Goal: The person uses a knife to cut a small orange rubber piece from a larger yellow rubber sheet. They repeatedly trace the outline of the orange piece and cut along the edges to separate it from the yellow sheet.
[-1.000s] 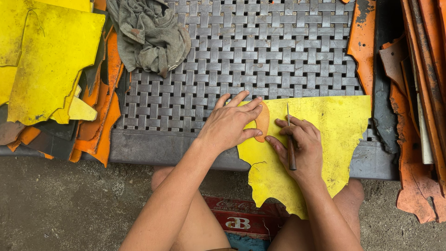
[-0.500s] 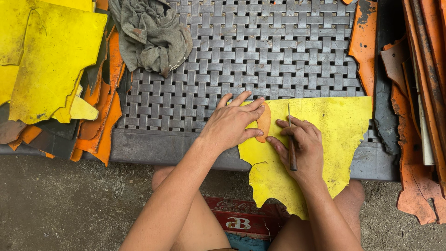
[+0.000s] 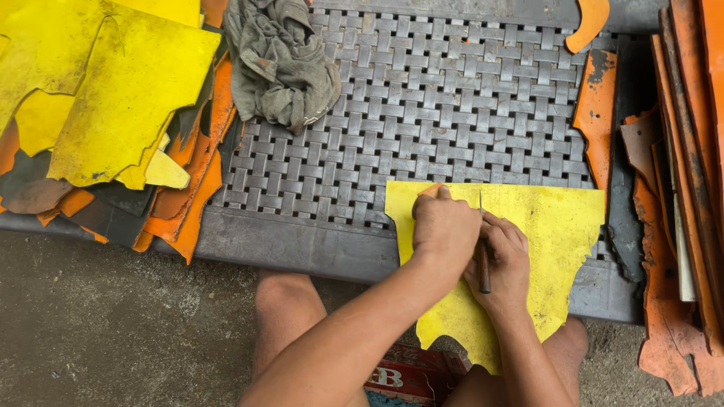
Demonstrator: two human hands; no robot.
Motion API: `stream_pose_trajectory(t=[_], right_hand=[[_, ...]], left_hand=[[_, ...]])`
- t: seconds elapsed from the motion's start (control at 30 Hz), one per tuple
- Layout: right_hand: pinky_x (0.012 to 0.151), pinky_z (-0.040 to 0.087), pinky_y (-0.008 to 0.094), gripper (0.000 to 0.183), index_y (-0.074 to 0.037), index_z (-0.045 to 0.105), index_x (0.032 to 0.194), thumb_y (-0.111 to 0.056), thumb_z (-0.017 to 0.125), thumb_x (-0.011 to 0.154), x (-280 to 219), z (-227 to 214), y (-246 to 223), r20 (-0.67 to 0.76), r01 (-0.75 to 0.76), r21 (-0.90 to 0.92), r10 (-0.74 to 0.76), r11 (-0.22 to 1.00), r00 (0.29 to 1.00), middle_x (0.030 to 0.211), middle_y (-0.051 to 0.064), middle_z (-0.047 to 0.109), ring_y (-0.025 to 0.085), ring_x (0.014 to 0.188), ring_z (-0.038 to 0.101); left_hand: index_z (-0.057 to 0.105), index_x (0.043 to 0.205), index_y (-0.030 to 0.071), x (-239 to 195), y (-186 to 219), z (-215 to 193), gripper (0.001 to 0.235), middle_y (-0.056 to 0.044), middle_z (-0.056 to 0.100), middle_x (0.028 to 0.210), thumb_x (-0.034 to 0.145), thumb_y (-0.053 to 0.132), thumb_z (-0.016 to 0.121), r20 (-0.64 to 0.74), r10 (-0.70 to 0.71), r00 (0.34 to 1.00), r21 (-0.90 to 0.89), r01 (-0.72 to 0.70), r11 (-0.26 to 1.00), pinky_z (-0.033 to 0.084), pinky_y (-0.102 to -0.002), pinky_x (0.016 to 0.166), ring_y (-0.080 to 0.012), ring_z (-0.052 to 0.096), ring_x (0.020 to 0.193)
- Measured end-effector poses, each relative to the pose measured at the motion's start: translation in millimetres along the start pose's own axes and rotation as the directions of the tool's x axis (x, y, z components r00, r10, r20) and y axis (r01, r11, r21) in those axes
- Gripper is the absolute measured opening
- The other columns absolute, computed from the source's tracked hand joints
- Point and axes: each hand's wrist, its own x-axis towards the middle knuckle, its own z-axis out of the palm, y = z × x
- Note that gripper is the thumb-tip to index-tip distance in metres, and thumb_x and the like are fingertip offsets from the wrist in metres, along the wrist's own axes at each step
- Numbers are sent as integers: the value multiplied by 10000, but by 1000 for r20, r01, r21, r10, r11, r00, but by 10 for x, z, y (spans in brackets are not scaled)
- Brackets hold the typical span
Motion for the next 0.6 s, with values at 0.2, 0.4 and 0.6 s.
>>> stream_pose_trajectory(t=[0.2, 0.4, 0.6], right_hand=[[1109, 368, 459, 501, -49, 708, 1138, -259, 811, 694, -104, 15, 182, 107, -73, -18, 75, 997, 991, 1305, 178, 640, 376, 1289, 496], [1194, 308, 471, 494, -67, 696, 1140, -310, 789, 721, -130, 59, 411, 171, -20, -111, 39, 994, 984, 1273, 149, 644, 350, 1332, 509], [1203, 276, 471, 562, -57, 653, 1259, -335, 750, 781, -174, 61, 659, 189, -17, -129, 42, 991, 981, 1381, 185, 604, 384, 1396, 451]], left_hand=[[618, 1307, -236, 145, 289, -85, 650, -128, 749, 725, 736, -14, 834, 157, -61, 986, 275, 15, 961, 575, -480, 706, -203, 650, 538], [761, 1019, -111, 62, 202, -174, 246, -94, 715, 608, 923, 94, 665, 61, -128, 990, 103, 121, 987, 567, -510, 723, -219, 648, 503], [816, 799, 23, -76, 132, -284, 107, -114, 711, 654, 826, 23, 713, 100, -29, 995, 148, 14, 989, 545, -526, 806, -222, 661, 564]])
